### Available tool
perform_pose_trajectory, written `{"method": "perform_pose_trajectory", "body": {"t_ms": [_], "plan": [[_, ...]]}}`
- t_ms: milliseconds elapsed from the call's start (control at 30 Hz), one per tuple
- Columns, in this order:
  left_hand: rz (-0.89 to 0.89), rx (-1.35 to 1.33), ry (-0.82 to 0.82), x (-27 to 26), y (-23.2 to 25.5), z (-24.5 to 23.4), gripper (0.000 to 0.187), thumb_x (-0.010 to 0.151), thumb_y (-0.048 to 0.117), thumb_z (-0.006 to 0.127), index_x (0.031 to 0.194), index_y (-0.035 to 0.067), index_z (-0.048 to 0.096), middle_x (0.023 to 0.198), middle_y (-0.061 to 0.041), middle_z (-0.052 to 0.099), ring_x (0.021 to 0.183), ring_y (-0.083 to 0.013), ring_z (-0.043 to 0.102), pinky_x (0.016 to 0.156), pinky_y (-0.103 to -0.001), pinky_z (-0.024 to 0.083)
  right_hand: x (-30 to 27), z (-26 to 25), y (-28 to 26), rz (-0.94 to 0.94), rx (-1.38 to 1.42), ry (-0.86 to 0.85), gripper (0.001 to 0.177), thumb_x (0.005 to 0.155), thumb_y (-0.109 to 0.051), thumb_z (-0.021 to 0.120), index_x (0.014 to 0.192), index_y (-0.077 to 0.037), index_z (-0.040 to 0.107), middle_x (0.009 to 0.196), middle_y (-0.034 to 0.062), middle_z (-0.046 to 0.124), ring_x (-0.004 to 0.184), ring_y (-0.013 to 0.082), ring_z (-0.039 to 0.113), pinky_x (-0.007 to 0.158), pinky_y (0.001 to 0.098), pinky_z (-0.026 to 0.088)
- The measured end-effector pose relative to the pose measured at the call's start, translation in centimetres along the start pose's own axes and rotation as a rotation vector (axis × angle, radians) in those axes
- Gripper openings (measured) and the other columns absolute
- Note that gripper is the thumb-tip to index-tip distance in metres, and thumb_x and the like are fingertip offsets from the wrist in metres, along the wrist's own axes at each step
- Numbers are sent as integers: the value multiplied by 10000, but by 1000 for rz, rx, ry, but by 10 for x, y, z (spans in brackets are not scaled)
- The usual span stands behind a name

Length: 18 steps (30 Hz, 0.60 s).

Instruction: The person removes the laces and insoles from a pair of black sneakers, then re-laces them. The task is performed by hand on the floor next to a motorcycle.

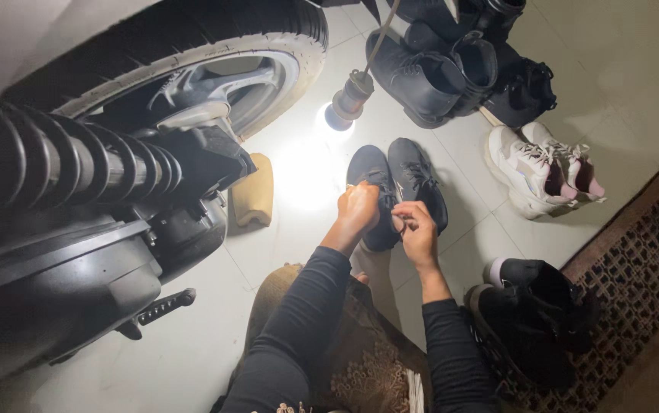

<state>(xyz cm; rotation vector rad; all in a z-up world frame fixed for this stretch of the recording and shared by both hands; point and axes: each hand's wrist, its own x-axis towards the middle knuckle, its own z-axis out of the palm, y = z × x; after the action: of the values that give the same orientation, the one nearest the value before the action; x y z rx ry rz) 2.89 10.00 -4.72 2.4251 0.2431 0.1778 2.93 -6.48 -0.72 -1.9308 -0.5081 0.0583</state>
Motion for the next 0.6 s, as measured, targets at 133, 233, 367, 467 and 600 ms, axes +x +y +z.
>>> {"method": "perform_pose_trajectory", "body": {"t_ms": [133, 233, 367, 467, 600], "plan": [[-29, 67, -61, -7, 0, -10, 146, 733, 35, 656, 853, 58, 736, 995, -190, 717, 917, -426, 709, 748, -488, 589, -19, -5, -24, 33, 117, -2, 151, 927, 88, 634, 1016, -18, 695, 1102, 23, 699, 926, 98, 682, 809, 232, 560], [16, 31, 10, -10, 3, -14, 164, 713, 34, 660, 864, 51, 722, 990, -191, 711, 906, -427, 706, 735, -491, 584, -25, -12, -31, 55, 156, 85, 152, 942, 82, 643, 1042, -7, 717, 1015, 39, 702, 916, 110, 678, 835, 245, 552], [29, -21, 43, 1, 5, -18, 159, 683, 35, 670, 832, 57, 720, 960, -181, 706, 892, -431, 693, 729, -496, 575, -13, -24, -27, 133, 259, 300, 148, 947, 59, 664, 1072, -5, 712, 970, 55, 683, 870, 119, 663, 831, 257, 562], [3, -9, -25, 5, 1, -14, 140, 690, 38, 669, 803, 83, 738, 931, -165, 711, 896, -411, 698, 737, -491, 574, -6, -32, -15, 275, 472, 394, 130, 954, 33, 647, 1068, -15, 688, 950, 59, 675, 859, 135, 666, 787, 271, 557], [71, -221, -34, 9, 4, 3, 91, 846, 128, 680, 855, 123, 770, 924, -156, 722, 888, -387, 709, 777, -490, 562, 7, -46, 3, 466, 783, 403, 134, 965, -9, 608, 1081, -47, 664, 910, 65, 673, 810, 155, 659, 749, 294, 566]]}}
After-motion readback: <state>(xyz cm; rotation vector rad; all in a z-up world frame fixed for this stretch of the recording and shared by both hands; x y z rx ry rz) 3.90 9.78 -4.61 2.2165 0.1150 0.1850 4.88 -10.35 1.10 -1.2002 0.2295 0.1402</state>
